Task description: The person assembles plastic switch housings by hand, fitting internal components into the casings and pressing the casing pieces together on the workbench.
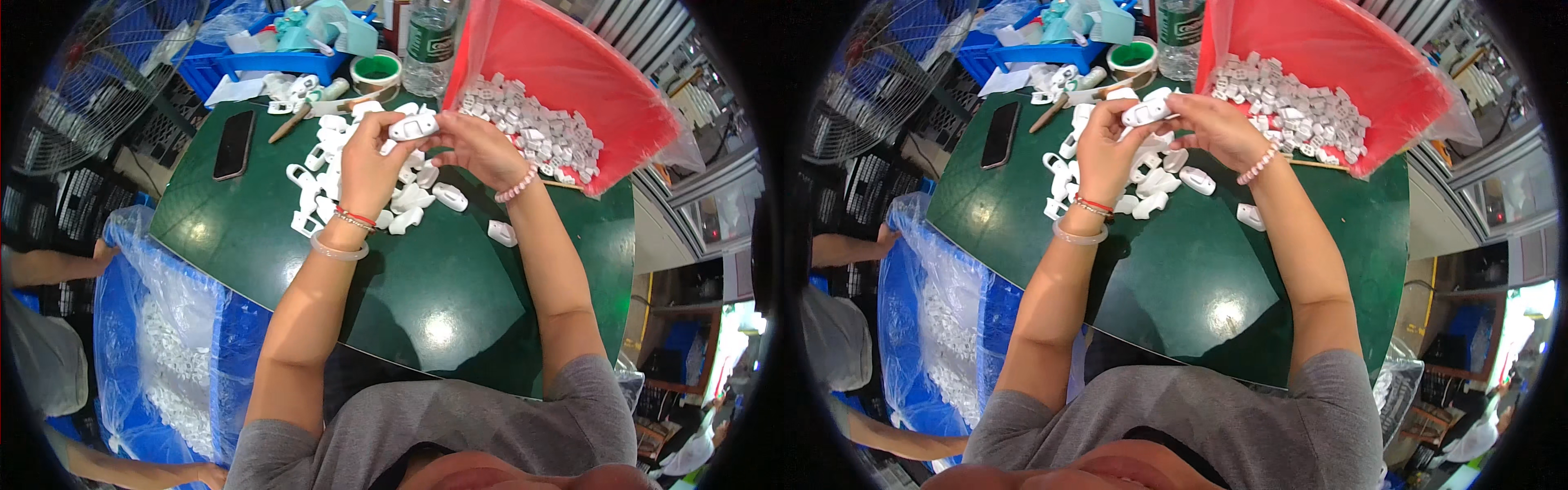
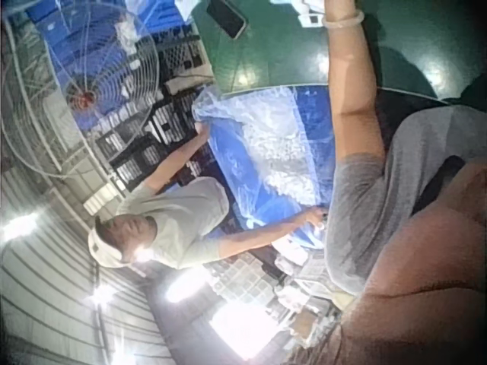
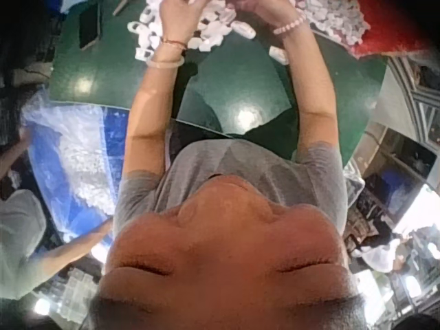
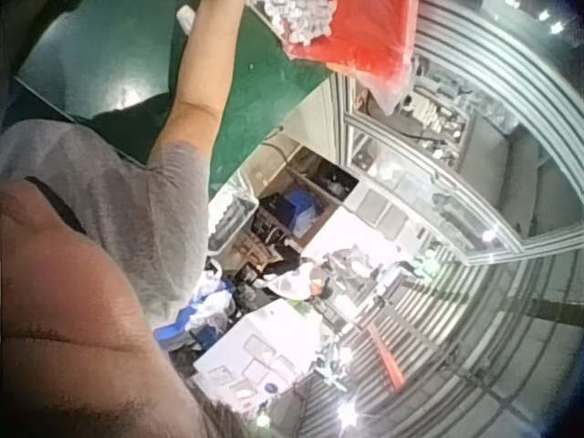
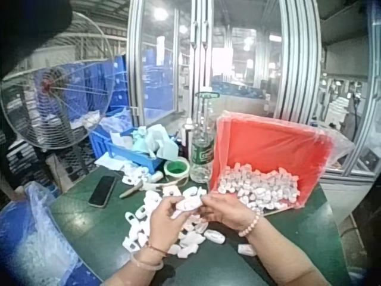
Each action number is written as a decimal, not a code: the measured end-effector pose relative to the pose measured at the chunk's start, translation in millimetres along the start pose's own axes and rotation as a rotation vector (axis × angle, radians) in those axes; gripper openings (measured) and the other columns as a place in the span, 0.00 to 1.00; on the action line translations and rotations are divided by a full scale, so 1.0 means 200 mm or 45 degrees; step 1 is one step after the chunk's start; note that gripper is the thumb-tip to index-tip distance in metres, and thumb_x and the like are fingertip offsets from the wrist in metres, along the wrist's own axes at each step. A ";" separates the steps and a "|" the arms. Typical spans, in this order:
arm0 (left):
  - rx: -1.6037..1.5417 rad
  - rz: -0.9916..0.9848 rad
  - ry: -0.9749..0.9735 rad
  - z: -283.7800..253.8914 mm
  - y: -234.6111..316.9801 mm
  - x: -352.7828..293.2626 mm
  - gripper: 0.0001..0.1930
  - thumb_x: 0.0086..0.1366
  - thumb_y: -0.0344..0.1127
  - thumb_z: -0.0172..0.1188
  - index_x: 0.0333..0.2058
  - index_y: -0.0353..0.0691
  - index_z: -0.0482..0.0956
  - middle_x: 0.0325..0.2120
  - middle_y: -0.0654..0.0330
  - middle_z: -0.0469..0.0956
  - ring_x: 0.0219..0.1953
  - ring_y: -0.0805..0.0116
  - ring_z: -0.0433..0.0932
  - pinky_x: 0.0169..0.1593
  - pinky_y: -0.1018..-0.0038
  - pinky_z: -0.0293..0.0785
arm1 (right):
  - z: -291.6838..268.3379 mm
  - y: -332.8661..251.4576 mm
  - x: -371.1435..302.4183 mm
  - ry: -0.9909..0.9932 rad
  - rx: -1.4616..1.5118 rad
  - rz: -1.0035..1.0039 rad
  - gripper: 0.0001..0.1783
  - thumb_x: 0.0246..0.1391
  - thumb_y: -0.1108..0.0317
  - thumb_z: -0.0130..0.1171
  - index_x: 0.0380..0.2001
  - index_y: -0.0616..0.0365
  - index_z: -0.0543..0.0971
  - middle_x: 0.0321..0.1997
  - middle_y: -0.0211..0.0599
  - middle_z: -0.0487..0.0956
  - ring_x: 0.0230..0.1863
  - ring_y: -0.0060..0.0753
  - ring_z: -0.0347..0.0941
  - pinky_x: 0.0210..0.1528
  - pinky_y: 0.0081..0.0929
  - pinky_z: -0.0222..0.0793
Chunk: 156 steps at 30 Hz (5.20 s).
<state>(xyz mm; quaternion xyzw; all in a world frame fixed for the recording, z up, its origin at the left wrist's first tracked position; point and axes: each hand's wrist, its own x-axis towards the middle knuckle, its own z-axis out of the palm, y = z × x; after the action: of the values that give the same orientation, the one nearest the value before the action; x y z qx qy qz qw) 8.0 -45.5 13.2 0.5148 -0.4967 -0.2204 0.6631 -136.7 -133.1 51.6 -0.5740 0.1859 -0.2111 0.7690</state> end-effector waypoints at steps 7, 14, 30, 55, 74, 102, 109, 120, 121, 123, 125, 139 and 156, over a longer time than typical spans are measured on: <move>-0.563 -0.231 -0.114 0.02 0.09 0.00 0.17 0.53 0.24 0.60 0.42 0.31 0.69 0.37 0.57 0.73 0.40 0.72 0.73 0.43 0.79 0.70 | -0.05 0.02 0.01 0.155 -0.144 -0.108 0.15 0.52 0.58 0.56 0.35 0.58 0.75 0.33 0.24 0.74 0.35 0.14 0.67 0.36 0.16 0.64; -0.773 -0.368 -0.103 0.00 0.06 0.00 0.15 0.56 0.26 0.58 0.42 0.35 0.67 0.36 0.58 0.74 0.38 0.73 0.73 0.42 0.79 0.70 | -0.05 0.02 -0.01 0.127 -0.111 -0.090 0.15 0.51 0.59 0.57 0.37 0.57 0.75 0.34 0.23 0.74 0.36 0.14 0.68 0.38 0.16 0.65; -0.579 -0.300 -0.068 0.02 0.07 0.01 0.17 0.54 0.24 0.60 0.41 0.37 0.65 0.35 0.59 0.74 0.37 0.75 0.73 0.41 0.81 0.69 | -0.12 0.06 0.02 0.062 -0.065 -0.158 0.15 0.51 0.57 0.56 0.36 0.57 0.75 0.33 0.25 0.75 0.35 0.14 0.69 0.36 0.14 0.64; -0.547 -0.296 0.062 0.03 0.03 0.00 0.13 0.51 0.21 0.61 0.30 0.36 0.65 0.26 0.62 0.71 0.29 0.78 0.71 0.34 0.83 0.71 | -0.01 0.17 0.06 0.249 -0.610 -0.477 0.15 0.53 0.63 0.53 0.39 0.65 0.72 0.30 0.31 0.76 0.28 0.18 0.70 0.32 0.18 0.67; -0.142 -0.336 -0.216 -0.08 -0.08 0.03 0.29 0.53 0.33 0.61 0.52 0.31 0.62 0.44 0.56 0.71 0.47 0.68 0.69 0.51 0.74 0.65 | 0.05 0.13 0.11 0.297 -0.684 -0.394 0.14 0.54 0.68 0.50 0.42 0.64 0.72 0.35 0.33 0.76 0.33 0.19 0.70 0.35 0.18 0.66; 0.469 0.499 -0.011 -0.01 0.03 -0.06 0.13 0.52 0.26 0.53 0.38 0.37 0.73 0.32 0.53 0.70 0.34 0.58 0.72 0.37 0.71 0.71 | 0.02 0.20 0.07 0.249 -0.426 -0.305 0.16 0.57 0.61 0.48 0.42 0.62 0.71 0.34 0.30 0.75 0.32 0.19 0.71 0.33 0.17 0.67; 0.416 0.546 0.022 0.00 0.05 -0.04 0.14 0.51 0.22 0.53 0.39 0.35 0.73 0.33 0.53 0.70 0.34 0.60 0.73 0.37 0.74 0.75 | 0.08 0.14 0.04 0.247 -0.221 -0.277 0.16 0.57 0.63 0.49 0.44 0.61 0.70 0.38 0.30 0.74 0.36 0.19 0.70 0.36 0.18 0.67; 0.183 0.278 -0.024 -0.01 0.05 -0.02 0.16 0.46 0.23 0.59 0.38 0.38 0.77 0.32 0.56 0.74 0.34 0.62 0.73 0.39 0.72 0.70 | 0.02 0.12 0.03 0.142 -0.149 -0.255 0.15 0.56 0.63 0.50 0.42 0.62 0.70 0.36 0.29 0.74 0.36 0.18 0.68 0.40 0.17 0.64; 0.155 0.251 -0.043 -0.02 0.06 -0.02 0.17 0.45 0.24 0.60 0.38 0.38 0.77 0.32 0.56 0.75 0.33 0.63 0.73 0.39 0.73 0.70 | 0.02 0.12 0.02 0.144 -0.212 -0.266 0.15 0.56 0.62 0.51 0.41 0.62 0.71 0.35 0.29 0.74 0.35 0.18 0.68 0.39 0.16 0.63; 0.124 0.221 -0.075 -0.02 0.06 -0.02 0.17 0.45 0.24 0.61 0.38 0.38 0.77 0.32 0.57 0.75 0.33 0.64 0.73 0.39 0.73 0.70 | 0.02 0.11 0.01 0.160 -0.271 -0.278 0.15 0.56 0.62 0.51 0.40 0.62 0.71 0.34 0.28 0.74 0.35 0.17 0.68 0.39 0.16 0.63; 0.090 0.196 -0.069 -0.02 0.06 -0.03 0.18 0.44 0.25 0.62 0.38 0.38 0.77 0.31 0.57 0.75 0.32 0.65 0.73 0.38 0.74 0.69 | 0.01 0.11 0.01 0.168 -0.345 -0.287 0.15 0.55 0.62 0.51 0.40 0.62 0.71 0.34 0.28 0.74 0.34 0.16 0.67 0.39 0.16 0.62; -0.553 -0.202 -0.077 0.02 0.03 0.03 0.12 0.50 0.20 0.58 0.36 0.32 0.73 0.30 0.61 0.75 0.33 0.76 0.74 0.36 0.81 0.72 | -0.27 0.22 0.07 0.151 -0.081 -0.254 0.20 0.58 0.58 0.45 0.49 0.60 0.66 0.48 0.33 0.70 0.49 0.22 0.65 0.50 0.22 0.57; -0.752 -0.172 -0.058 0.03 -0.04 0.03 0.16 0.45 0.17 0.60 0.35 0.34 0.69 0.24 0.65 0.71 0.28 0.78 0.71 0.33 0.81 0.70 | -0.31 0.24 0.07 0.120 0.021 -0.259 0.20 0.58 0.62 0.46 0.49 0.63 0.66 0.50 0.35 0.69 0.51 0.24 0.63 0.53 0.24 0.56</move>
<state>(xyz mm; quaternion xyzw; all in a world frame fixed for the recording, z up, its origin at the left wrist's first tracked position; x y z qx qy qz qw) 6.6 -55.3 8.0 0.3265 -0.3907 -0.4104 0.7566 -151.8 -179.2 -11.4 -0.5730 0.1608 -0.3163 0.7387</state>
